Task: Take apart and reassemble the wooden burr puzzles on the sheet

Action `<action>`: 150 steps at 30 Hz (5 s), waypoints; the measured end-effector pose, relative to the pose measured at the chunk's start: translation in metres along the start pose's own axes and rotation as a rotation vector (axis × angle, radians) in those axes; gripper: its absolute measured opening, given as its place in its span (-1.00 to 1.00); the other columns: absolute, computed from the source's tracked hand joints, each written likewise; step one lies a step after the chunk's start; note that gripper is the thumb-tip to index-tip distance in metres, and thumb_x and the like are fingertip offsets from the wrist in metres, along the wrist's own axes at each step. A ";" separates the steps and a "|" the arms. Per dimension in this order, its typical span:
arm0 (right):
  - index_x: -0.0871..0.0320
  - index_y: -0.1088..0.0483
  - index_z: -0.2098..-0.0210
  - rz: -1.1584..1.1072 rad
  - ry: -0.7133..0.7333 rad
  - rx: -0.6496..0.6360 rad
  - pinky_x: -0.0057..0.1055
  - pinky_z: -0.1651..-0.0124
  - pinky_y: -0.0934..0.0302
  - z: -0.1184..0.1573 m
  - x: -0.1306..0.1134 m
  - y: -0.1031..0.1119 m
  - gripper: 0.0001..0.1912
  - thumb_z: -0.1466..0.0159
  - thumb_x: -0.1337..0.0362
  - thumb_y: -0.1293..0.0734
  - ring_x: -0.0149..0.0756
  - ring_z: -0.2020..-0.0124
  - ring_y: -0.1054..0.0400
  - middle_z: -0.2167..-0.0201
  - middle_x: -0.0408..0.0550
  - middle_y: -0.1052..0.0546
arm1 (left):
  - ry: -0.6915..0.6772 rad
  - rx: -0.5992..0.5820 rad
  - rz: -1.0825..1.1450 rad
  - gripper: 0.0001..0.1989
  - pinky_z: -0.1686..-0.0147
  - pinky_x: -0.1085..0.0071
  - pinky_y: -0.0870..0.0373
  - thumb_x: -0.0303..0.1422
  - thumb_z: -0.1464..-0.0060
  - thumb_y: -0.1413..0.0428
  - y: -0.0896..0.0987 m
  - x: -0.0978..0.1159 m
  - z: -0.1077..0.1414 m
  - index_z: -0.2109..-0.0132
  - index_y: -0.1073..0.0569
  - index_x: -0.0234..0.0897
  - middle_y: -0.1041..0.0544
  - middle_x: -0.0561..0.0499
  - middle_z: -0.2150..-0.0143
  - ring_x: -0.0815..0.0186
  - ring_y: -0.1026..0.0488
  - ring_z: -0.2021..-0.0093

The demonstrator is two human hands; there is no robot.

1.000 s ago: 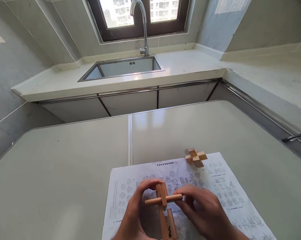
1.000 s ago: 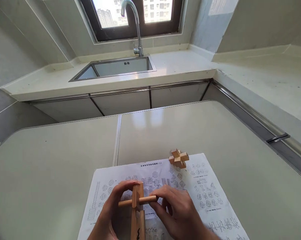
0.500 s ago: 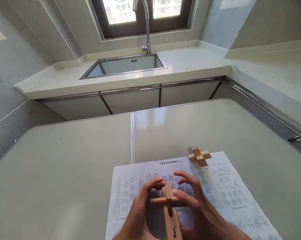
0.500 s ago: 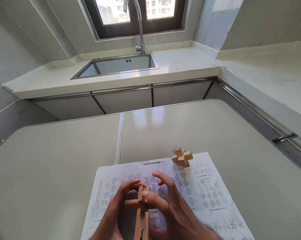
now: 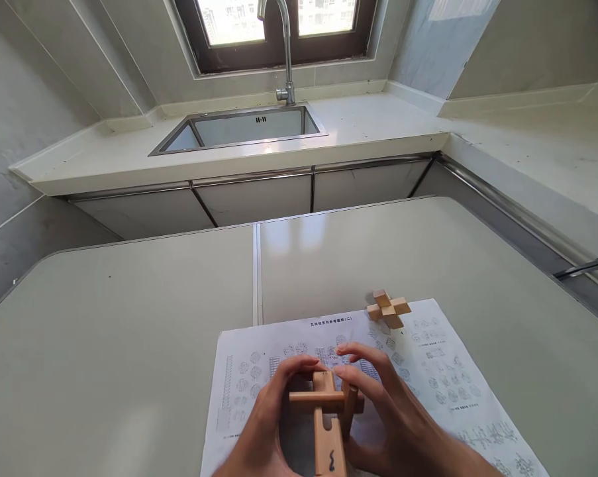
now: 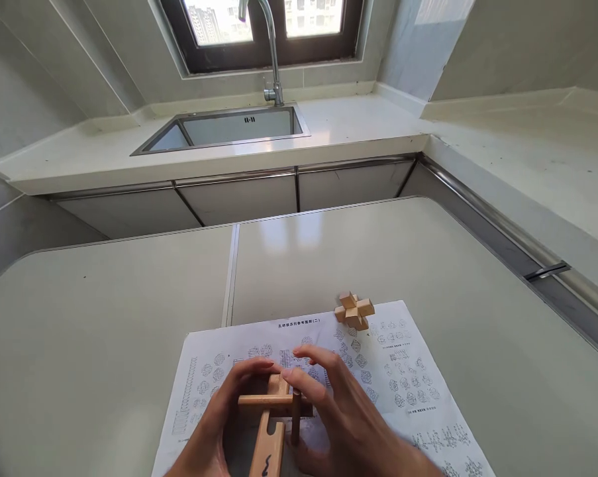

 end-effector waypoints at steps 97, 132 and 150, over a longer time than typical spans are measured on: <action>0.11 -0.40 0.09 0.042 -0.052 0.146 -0.19 0.18 -0.40 -0.012 0.005 0.024 -0.81 -0.43 0.51 -0.28 -0.11 0.18 -0.42 0.20 0.04 -0.49 | -0.300 -0.012 -0.247 -0.04 -0.20 -0.04 -0.45 -0.18 0.13 -0.53 -0.013 0.030 -0.013 -0.37 -0.28 0.01 -0.49 -0.18 -0.18 -0.13 -0.42 -0.21; 0.06 -0.44 0.08 -0.316 -0.578 0.107 -0.44 0.45 -0.38 -0.005 0.031 0.020 -0.76 -0.54 0.06 -0.24 -0.32 0.49 -0.44 0.38 -0.13 -0.55 | -0.413 0.206 -0.706 -0.85 0.43 0.44 -0.46 -0.44 -0.40 -0.07 -0.013 0.034 -0.007 -0.07 -0.40 -0.22 -0.53 0.07 0.40 0.33 -0.46 0.47; 0.03 -0.40 -0.02 0.008 -0.441 0.038 -0.35 0.37 -0.40 -0.007 0.029 0.017 -0.86 -0.53 0.24 -0.23 -0.27 0.37 -0.46 0.18 -0.04 -0.56 | -0.102 0.290 -0.792 -0.66 0.21 0.23 -0.54 -0.35 -0.38 -0.12 -0.003 0.012 -0.010 -0.25 -0.38 -0.16 -0.51 0.01 0.28 0.18 -0.49 0.27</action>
Point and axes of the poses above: each hand's wrist, its own z-axis away from the middle knuckle, its own y-axis out of the back of the hand, x = y × z, the point moved 5 cm from there along -z, towards the middle knuckle
